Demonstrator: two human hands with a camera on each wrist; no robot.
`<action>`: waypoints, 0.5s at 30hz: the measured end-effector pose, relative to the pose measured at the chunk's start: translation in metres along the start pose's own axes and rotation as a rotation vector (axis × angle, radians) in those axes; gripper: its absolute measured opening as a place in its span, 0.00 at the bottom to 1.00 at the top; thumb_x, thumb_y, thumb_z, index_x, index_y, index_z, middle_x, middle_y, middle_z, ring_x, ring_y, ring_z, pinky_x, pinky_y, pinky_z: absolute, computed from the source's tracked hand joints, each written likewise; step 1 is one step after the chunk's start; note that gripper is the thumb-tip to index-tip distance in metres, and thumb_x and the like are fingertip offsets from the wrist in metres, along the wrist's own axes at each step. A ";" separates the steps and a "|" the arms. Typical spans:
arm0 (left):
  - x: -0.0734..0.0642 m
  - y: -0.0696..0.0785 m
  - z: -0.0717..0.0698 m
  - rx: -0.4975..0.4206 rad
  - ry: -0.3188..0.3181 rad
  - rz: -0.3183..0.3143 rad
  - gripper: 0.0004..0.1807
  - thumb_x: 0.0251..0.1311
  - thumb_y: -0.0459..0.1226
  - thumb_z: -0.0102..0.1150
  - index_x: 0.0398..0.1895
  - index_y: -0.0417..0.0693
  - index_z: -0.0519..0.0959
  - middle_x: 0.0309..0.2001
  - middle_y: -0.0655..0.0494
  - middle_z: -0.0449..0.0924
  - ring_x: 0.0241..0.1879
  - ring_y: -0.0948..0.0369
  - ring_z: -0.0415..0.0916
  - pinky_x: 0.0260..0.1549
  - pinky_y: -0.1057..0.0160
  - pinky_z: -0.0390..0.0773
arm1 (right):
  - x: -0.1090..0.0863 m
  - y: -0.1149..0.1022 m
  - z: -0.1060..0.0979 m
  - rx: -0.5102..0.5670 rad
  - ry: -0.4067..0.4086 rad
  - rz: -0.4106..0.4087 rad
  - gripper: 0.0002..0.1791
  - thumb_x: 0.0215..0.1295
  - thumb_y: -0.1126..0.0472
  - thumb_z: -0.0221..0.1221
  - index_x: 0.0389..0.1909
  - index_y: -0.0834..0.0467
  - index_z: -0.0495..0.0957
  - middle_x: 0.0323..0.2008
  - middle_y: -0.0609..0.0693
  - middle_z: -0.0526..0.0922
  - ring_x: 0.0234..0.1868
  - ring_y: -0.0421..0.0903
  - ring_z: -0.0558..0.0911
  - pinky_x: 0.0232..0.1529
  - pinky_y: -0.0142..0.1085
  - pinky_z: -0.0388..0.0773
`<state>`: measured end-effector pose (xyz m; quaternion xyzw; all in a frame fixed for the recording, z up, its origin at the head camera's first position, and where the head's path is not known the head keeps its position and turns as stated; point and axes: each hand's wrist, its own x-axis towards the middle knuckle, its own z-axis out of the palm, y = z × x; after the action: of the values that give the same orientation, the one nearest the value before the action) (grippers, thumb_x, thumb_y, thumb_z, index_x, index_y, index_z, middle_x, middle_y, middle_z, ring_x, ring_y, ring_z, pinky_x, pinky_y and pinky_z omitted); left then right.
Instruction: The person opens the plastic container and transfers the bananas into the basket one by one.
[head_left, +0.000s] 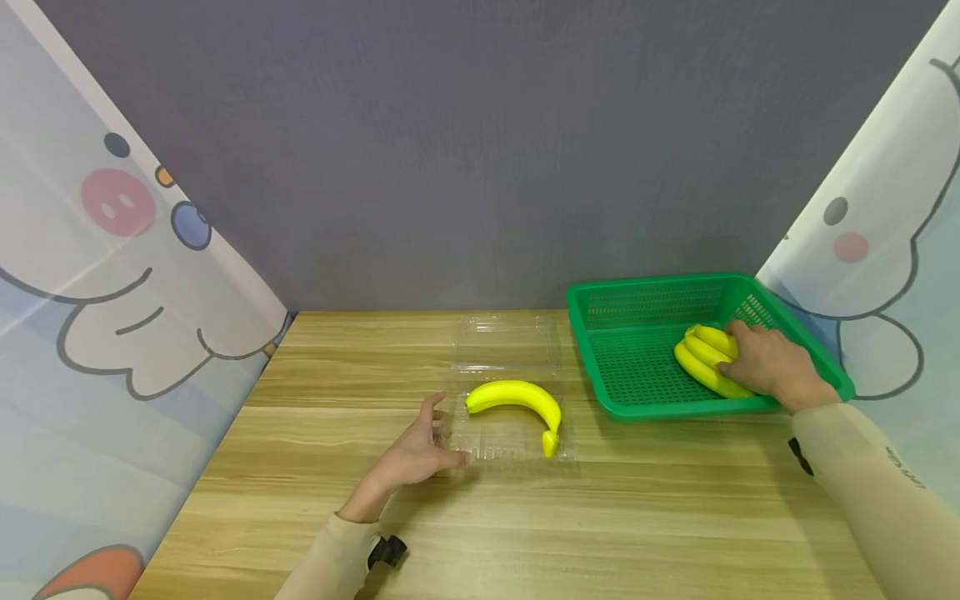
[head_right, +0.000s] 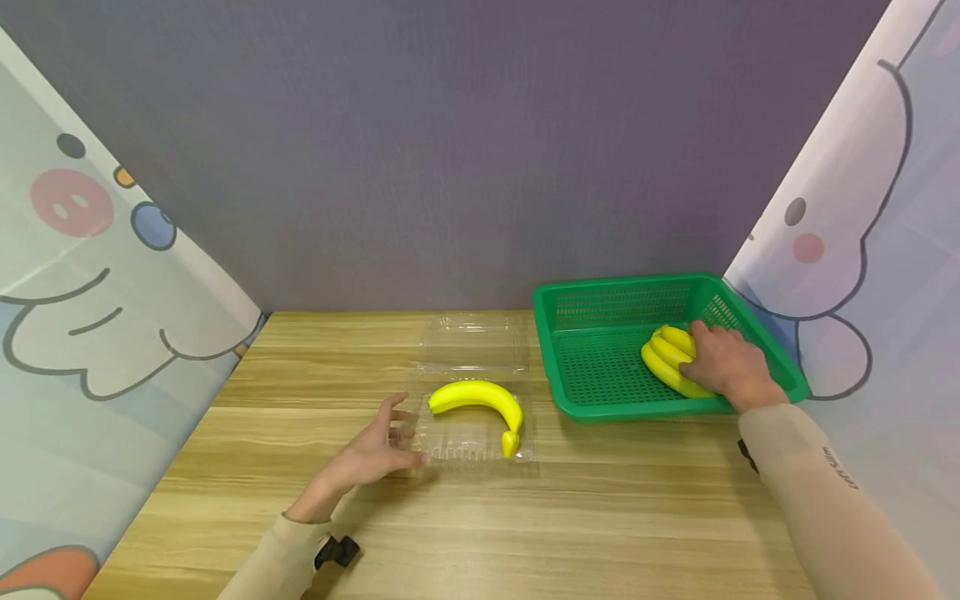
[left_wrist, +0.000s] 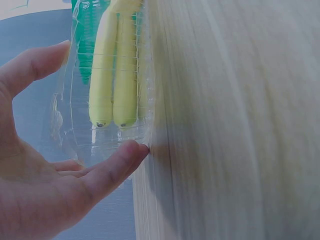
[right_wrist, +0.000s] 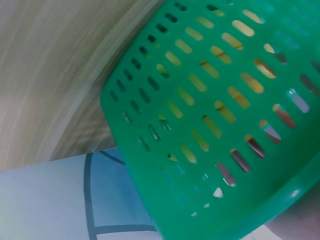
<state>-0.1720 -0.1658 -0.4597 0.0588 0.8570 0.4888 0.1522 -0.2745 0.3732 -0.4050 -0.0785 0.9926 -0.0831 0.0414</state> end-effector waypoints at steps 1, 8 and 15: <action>0.000 0.000 0.000 0.002 0.002 0.002 0.64 0.50 0.42 0.79 0.81 0.44 0.42 0.71 0.37 0.63 0.63 0.41 0.69 0.58 0.40 0.72 | 0.000 0.000 0.000 0.000 0.005 -0.001 0.40 0.64 0.50 0.66 0.65 0.73 0.63 0.57 0.79 0.71 0.52 0.78 0.73 0.38 0.68 0.76; 0.000 0.000 0.000 0.003 0.005 -0.002 0.64 0.50 0.43 0.80 0.81 0.44 0.42 0.71 0.38 0.63 0.63 0.41 0.69 0.58 0.40 0.72 | -0.002 -0.011 -0.005 0.004 0.052 -0.014 0.35 0.68 0.50 0.62 0.63 0.74 0.67 0.58 0.78 0.71 0.54 0.77 0.72 0.41 0.70 0.74; -0.001 0.002 0.000 0.017 0.004 -0.007 0.64 0.50 0.43 0.79 0.81 0.44 0.42 0.71 0.38 0.63 0.62 0.42 0.70 0.58 0.40 0.73 | -0.006 -0.027 -0.011 0.018 0.083 -0.023 0.33 0.70 0.52 0.58 0.64 0.74 0.68 0.59 0.78 0.70 0.56 0.78 0.70 0.42 0.71 0.73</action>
<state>-0.1716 -0.1655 -0.4580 0.0562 0.8616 0.4812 0.1516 -0.2652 0.3499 -0.3892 -0.0861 0.9917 -0.0958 0.0002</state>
